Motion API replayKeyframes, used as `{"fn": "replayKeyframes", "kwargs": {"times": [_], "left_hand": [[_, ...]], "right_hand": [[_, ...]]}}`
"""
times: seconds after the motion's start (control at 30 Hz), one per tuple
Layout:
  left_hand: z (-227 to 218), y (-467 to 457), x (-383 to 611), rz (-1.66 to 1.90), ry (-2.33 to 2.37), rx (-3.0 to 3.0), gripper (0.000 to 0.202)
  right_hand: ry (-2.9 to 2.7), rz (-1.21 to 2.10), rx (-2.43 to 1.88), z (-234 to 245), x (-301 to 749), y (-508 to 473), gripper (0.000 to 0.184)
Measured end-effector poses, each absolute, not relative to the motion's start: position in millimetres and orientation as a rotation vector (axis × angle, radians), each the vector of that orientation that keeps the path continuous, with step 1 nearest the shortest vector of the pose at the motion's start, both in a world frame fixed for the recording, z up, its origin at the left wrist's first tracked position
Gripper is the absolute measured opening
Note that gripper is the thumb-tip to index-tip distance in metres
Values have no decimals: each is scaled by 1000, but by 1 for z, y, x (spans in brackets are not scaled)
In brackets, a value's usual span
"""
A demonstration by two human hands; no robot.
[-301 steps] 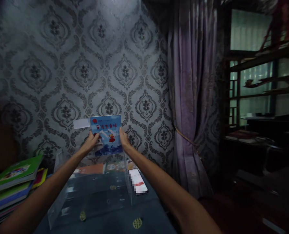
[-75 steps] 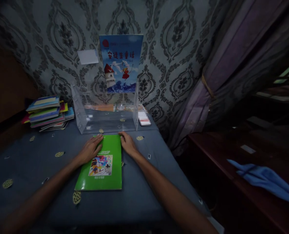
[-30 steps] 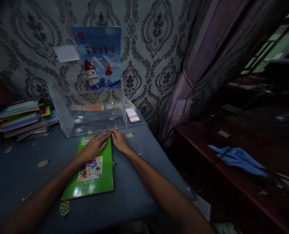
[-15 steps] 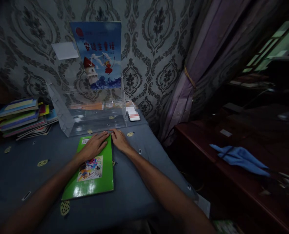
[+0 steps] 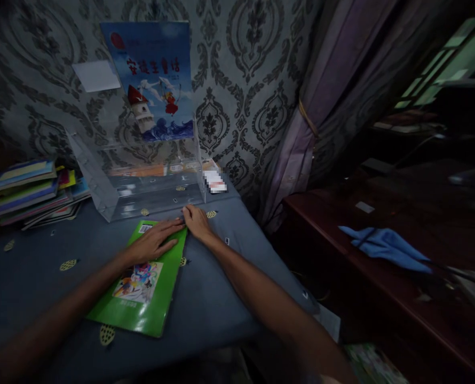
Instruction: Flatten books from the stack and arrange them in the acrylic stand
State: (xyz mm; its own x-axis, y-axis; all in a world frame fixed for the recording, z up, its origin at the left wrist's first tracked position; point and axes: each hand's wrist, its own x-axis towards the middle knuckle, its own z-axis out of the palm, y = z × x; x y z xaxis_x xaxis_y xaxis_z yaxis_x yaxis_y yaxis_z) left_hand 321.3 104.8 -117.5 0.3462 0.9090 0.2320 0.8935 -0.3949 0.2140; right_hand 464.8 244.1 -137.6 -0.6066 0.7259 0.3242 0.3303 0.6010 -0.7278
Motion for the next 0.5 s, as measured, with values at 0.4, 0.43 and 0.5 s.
{"fn": "replayKeyframes", "kwargs": {"times": [0.4, 0.43, 0.5], "left_hand": [[-86, 91, 349, 133, 1937, 2650, 42], [-84, 90, 359, 90, 2030, 2587, 46], [-80, 88, 378, 9, 2179, 2450, 52]], "right_hand": [[-2209, 942, -834, -133, 490, 229, 39], [-2201, 960, -825, -132, 493, 228, 39], [-2184, 990, -807, -131, 497, 227, 38]]}}
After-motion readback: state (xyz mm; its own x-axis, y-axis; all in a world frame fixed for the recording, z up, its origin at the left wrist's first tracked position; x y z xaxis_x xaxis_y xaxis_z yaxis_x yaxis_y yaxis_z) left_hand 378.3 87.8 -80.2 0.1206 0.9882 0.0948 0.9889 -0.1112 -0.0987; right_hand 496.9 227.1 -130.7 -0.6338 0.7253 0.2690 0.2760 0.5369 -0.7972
